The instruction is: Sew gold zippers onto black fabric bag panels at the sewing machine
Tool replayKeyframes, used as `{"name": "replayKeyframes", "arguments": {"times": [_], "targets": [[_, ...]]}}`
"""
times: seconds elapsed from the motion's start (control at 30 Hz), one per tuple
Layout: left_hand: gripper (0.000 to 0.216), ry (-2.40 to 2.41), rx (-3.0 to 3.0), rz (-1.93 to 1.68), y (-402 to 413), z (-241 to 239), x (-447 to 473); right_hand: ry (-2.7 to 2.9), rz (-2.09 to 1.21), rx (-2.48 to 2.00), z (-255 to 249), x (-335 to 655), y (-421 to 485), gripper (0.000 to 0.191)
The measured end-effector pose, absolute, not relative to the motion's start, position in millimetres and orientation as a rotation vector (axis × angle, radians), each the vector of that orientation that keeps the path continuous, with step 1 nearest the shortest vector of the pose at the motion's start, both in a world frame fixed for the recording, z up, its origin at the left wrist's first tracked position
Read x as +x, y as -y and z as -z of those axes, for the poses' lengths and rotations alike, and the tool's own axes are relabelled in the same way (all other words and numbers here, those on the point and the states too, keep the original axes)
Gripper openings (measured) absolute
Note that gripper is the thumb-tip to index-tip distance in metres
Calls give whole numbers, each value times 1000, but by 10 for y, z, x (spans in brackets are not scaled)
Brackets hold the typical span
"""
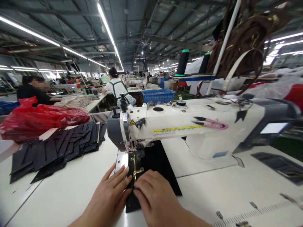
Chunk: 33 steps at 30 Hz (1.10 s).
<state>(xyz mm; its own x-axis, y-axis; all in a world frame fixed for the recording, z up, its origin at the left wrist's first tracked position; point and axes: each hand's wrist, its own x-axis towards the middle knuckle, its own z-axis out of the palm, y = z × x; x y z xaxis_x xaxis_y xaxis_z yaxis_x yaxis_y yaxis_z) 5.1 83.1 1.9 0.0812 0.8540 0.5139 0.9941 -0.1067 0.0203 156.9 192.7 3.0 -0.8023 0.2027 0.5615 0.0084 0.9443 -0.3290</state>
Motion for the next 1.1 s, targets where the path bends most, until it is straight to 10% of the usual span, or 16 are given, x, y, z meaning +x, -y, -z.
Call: {"name": "replayKeyframes", "arguments": {"times": [1.1], "targets": [[24,1830,-2118,675,-1143,-3,-199,2580,-344,-298,83,1120,-2319,30]]}}
